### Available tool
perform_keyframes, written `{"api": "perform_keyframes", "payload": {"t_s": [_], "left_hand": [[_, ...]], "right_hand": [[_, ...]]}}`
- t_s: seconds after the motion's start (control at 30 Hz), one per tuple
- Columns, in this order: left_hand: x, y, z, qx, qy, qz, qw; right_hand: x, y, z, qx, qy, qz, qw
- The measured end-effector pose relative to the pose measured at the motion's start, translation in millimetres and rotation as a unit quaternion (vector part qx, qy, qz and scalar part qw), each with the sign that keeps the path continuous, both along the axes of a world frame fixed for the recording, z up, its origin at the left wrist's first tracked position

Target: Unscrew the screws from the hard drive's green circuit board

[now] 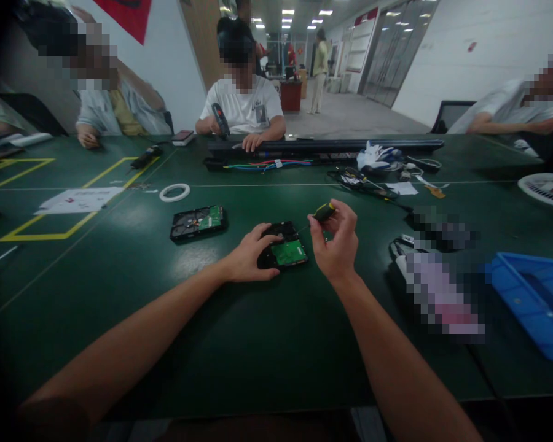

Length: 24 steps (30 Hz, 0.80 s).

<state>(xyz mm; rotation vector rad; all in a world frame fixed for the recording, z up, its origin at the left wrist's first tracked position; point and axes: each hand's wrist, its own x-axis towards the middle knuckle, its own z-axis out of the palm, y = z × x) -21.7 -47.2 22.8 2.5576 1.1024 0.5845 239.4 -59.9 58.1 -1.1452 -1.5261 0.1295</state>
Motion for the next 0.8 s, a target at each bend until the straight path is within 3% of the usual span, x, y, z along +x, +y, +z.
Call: {"api": "perform_keyframes", "payload": {"t_s": [0.23, 0.5, 0.8], "left_hand": [[1.9, 0.0, -1.6, 0.038, -0.004, -0.038, 0.999], [3.1, -0.2, -0.8, 0.062, -0.023, -0.067, 0.996], [7.5, -3.5, 0.2, 0.072, -0.027, -0.051, 0.996]], "right_hand": [[-5.0, -4.3, -5.5, -0.03, -0.017, 0.045, 0.998], [-3.9, -1.2, -7.3, 0.024, -0.004, 0.047, 0.999], [-0.6, 2.1, -9.3, 0.056, -0.01, 0.031, 0.998]]}}
